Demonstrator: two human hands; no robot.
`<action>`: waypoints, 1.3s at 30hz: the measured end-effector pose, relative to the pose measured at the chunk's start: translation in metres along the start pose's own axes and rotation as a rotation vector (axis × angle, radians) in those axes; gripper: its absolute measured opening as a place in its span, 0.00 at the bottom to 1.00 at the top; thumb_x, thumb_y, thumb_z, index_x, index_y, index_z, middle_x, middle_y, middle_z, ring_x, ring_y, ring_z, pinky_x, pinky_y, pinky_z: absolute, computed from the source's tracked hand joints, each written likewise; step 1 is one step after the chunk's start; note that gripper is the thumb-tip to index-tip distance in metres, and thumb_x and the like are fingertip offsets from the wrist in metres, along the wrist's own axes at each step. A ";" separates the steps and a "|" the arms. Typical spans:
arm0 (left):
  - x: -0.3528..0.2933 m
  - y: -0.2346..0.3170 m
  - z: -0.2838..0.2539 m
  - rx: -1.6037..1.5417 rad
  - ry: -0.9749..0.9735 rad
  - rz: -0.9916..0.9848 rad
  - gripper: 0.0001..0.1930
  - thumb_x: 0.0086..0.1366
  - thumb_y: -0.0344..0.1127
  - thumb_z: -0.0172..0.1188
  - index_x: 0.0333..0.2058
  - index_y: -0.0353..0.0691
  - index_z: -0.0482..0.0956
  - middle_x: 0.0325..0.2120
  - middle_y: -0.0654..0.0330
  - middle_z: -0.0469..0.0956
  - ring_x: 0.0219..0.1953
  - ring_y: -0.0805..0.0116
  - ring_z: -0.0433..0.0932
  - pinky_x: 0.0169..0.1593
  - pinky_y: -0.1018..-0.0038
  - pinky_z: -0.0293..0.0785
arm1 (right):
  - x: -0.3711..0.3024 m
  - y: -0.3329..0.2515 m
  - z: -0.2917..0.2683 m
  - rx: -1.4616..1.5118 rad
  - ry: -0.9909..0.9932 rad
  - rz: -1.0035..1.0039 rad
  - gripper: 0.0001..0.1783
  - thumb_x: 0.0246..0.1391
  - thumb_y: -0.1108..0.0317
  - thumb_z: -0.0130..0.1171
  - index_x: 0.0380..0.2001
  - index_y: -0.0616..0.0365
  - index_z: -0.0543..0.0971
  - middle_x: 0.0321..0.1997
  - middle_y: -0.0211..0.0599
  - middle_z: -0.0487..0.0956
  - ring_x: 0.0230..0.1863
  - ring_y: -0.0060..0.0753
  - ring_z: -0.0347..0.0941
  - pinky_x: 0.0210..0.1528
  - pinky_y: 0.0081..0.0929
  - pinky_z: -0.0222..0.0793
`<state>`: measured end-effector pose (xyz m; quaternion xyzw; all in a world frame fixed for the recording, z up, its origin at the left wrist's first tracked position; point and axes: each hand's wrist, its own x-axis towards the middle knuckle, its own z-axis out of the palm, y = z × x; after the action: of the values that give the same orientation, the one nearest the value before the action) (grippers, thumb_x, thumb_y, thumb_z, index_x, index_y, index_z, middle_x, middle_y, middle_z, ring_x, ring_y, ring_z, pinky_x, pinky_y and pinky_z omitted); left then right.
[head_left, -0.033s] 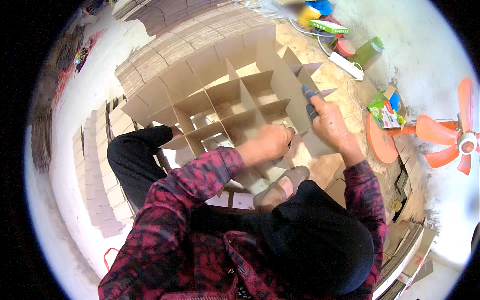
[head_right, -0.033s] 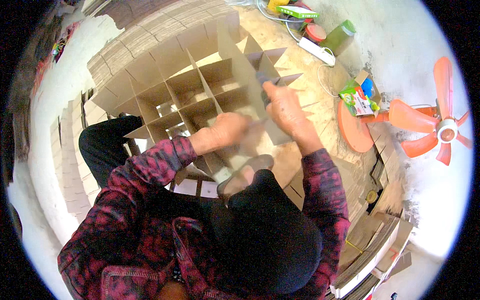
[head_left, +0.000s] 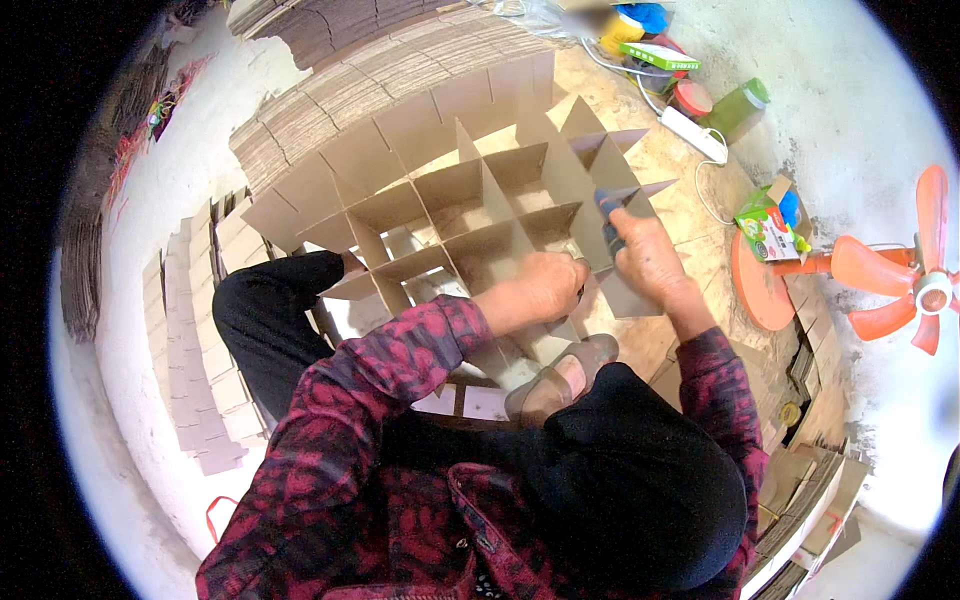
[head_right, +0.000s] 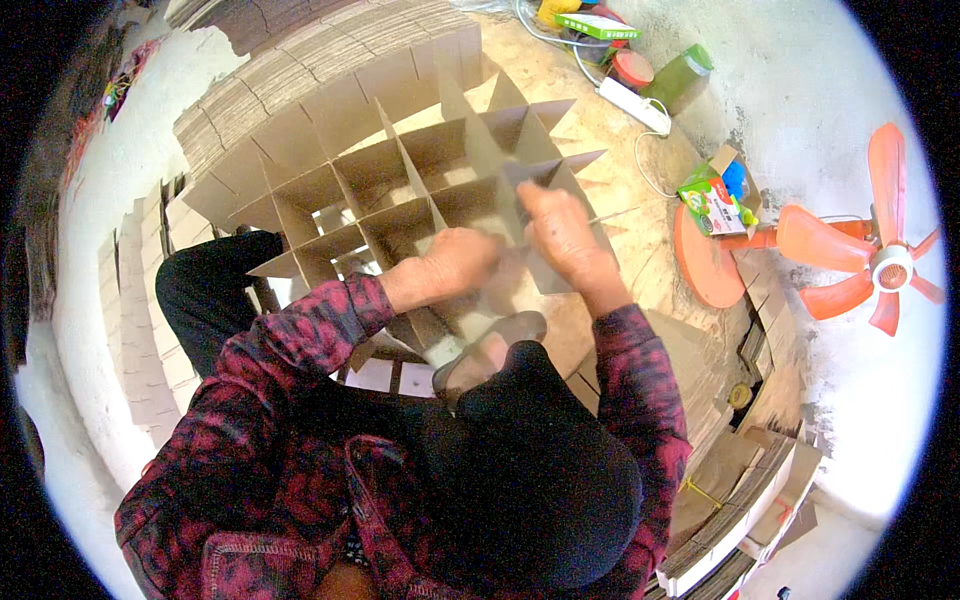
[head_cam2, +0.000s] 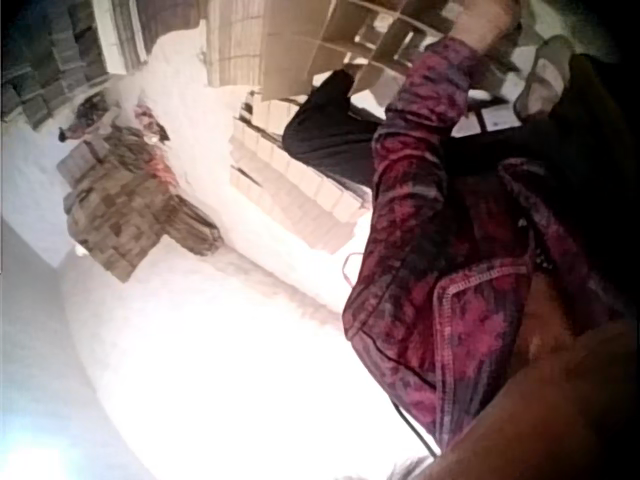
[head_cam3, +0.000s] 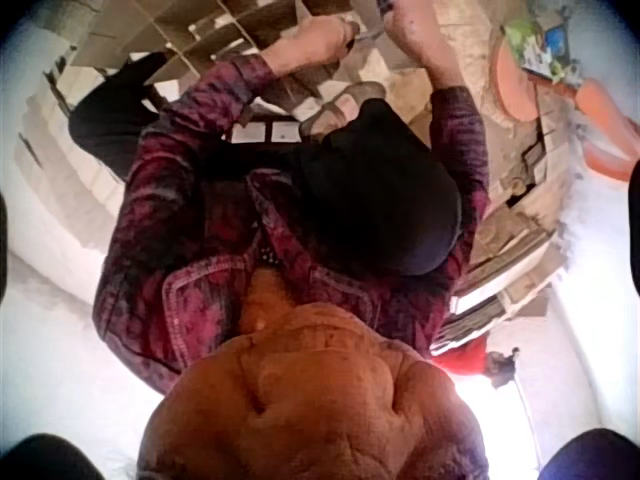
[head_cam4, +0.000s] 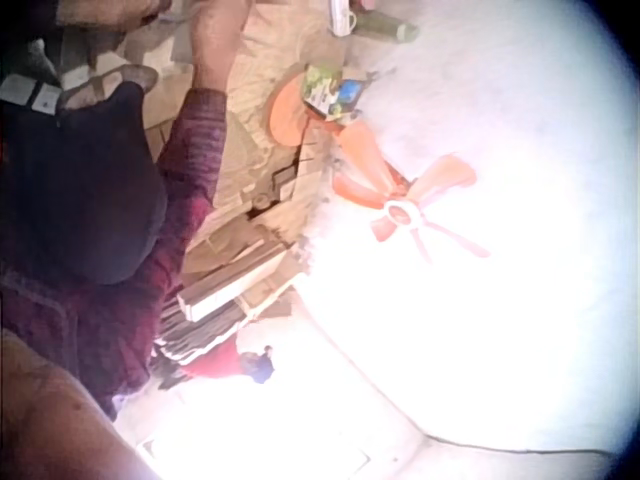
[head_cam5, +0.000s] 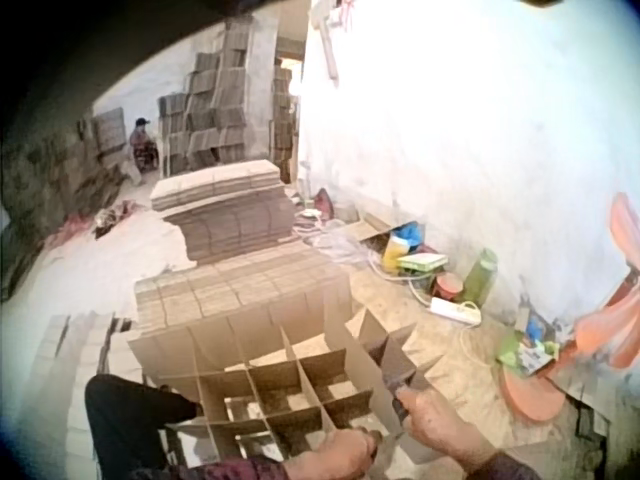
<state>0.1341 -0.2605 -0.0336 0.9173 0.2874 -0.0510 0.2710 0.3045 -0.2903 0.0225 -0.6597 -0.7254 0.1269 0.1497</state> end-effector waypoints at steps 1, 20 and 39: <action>0.001 0.001 -0.002 -0.002 -0.041 0.000 0.12 0.54 0.40 0.56 0.34 0.42 0.79 0.31 0.49 0.80 0.36 0.50 0.80 0.36 0.56 0.76 | -0.003 0.002 0.011 -0.037 -0.048 0.015 0.14 0.39 0.80 0.51 0.34 0.59 0.73 0.31 0.56 0.77 0.37 0.61 0.74 0.37 0.51 0.69; -0.213 -0.050 -0.041 0.111 -0.024 0.246 0.40 0.34 0.27 0.63 0.54 0.37 0.68 0.63 0.37 0.50 0.65 0.27 0.43 0.62 0.37 0.46 | 0.076 -0.024 0.034 -0.142 0.071 0.078 0.15 0.45 0.72 0.53 0.39 0.59 0.76 0.41 0.45 0.76 0.46 0.44 0.72 0.44 0.44 0.67; -0.087 -0.060 -0.041 0.155 0.278 0.293 0.13 0.42 0.22 0.57 0.30 0.41 0.69 0.23 0.52 0.71 0.28 0.49 0.75 0.28 0.59 0.69 | -0.327 -0.066 0.050 -0.350 0.545 0.852 0.24 0.36 0.70 0.65 0.41 0.66 0.75 0.63 0.61 0.61 0.65 0.63 0.55 0.63 0.59 0.50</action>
<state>0.0259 -0.2410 -0.0048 0.9655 0.1809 0.0939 0.1621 0.2525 -0.6219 -0.0148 -0.9199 -0.3387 -0.1222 0.1556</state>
